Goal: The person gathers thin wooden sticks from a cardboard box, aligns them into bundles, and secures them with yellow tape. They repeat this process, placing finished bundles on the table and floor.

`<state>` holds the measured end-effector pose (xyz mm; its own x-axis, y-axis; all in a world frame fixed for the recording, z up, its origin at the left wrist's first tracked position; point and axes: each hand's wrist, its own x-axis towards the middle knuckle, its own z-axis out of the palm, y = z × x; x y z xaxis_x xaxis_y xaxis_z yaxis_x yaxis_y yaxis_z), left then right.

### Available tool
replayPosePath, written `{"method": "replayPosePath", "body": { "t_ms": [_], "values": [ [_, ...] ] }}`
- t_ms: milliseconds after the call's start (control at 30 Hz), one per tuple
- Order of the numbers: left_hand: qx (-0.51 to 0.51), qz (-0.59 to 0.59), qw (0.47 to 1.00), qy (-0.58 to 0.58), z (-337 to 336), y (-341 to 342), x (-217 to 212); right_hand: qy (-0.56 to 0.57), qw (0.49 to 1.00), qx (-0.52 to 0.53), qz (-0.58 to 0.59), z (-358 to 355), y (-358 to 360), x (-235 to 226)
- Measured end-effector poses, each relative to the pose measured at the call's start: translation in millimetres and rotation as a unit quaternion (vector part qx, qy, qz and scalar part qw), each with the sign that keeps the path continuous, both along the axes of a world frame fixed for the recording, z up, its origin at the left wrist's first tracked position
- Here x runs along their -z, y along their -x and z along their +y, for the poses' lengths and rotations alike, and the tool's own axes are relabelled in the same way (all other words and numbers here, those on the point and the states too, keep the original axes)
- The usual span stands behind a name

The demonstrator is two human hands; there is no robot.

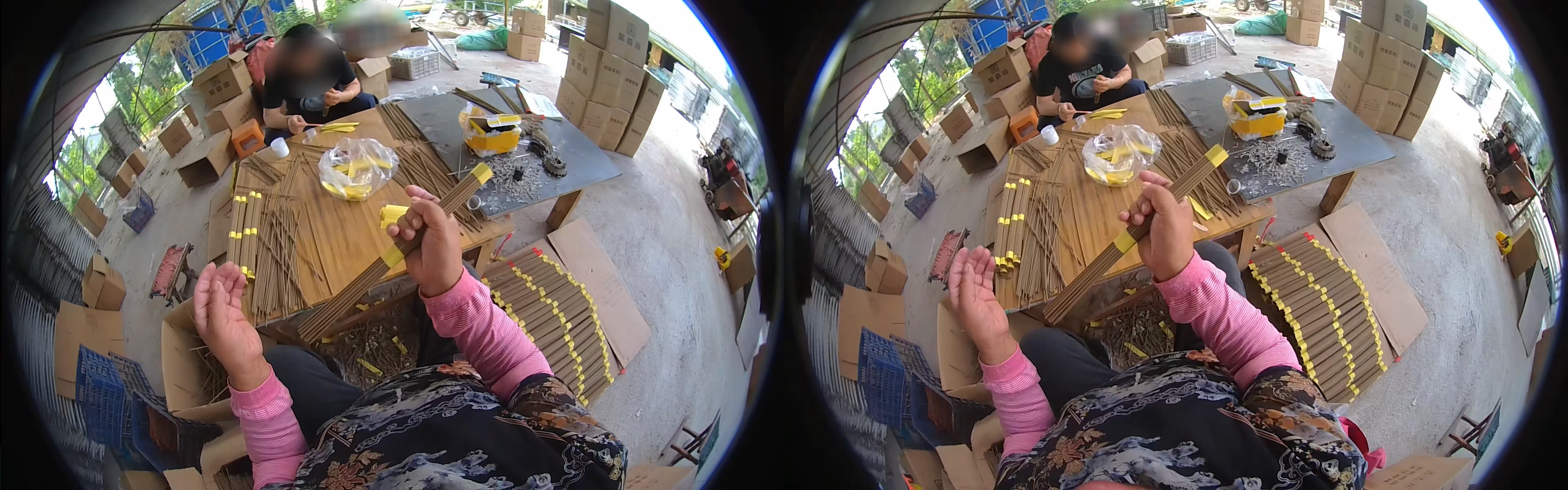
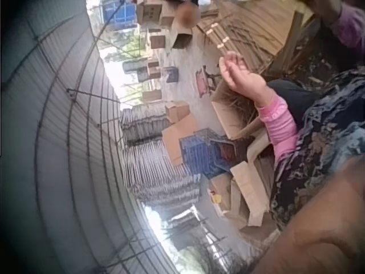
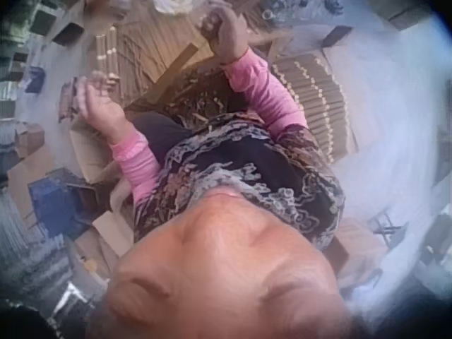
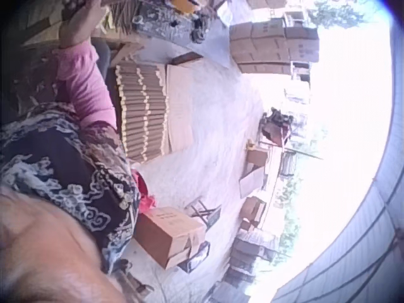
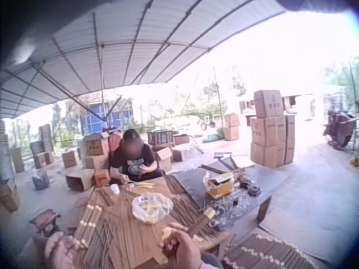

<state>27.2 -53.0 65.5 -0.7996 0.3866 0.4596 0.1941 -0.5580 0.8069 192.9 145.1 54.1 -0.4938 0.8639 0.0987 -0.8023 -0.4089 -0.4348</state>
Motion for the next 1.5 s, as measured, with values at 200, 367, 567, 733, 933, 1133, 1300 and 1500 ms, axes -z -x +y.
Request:
{"method": "replayPosePath", "body": {
  "t_ms": [200, 367, 567, 733, 933, 1133, 1300, 1500],
  "values": [
    [0.114, 0.096, 0.975, 0.163, 14, -28, 52, 0.185, 0.961, -0.141, 0.147, 6, 27, 14],
    [0.117, 0.135, 0.981, -0.069, 32, -55, 22, 0.318, 0.912, -0.206, 0.155, -12, 53, 26],
    [0.103, 0.082, 0.971, -0.2, 33, -37, -11, 0.319, 0.884, -0.328, 0.101, -43, 59, 47],
    [0.05, 0.021, 0.988, -0.144, 22, -10, -26, -0.025, 0.804, -0.58, -0.13, -58, 19, 46],
    [0.061, -0.063, 0.995, -0.048, 32, -17, -16, -0.679, 0.666, 0.111, -0.288, -70, 57, 16],
    [0.238, -0.131, 0.963, 0.003, 33, -9, -21, -0.398, 0.76, -0.442, -0.262, -71, 71, 29],
    [0.192, -0.151, 0.969, 0.027, 40, 7, -16, -0.408, 0.77, -0.39, -0.297, -80, 70, 32],
    [0.237, -0.188, 0.953, -0.019, 41, 13, -15, -0.378, 0.759, -0.451, -0.28, -72, 69, 34]
  ]
}}
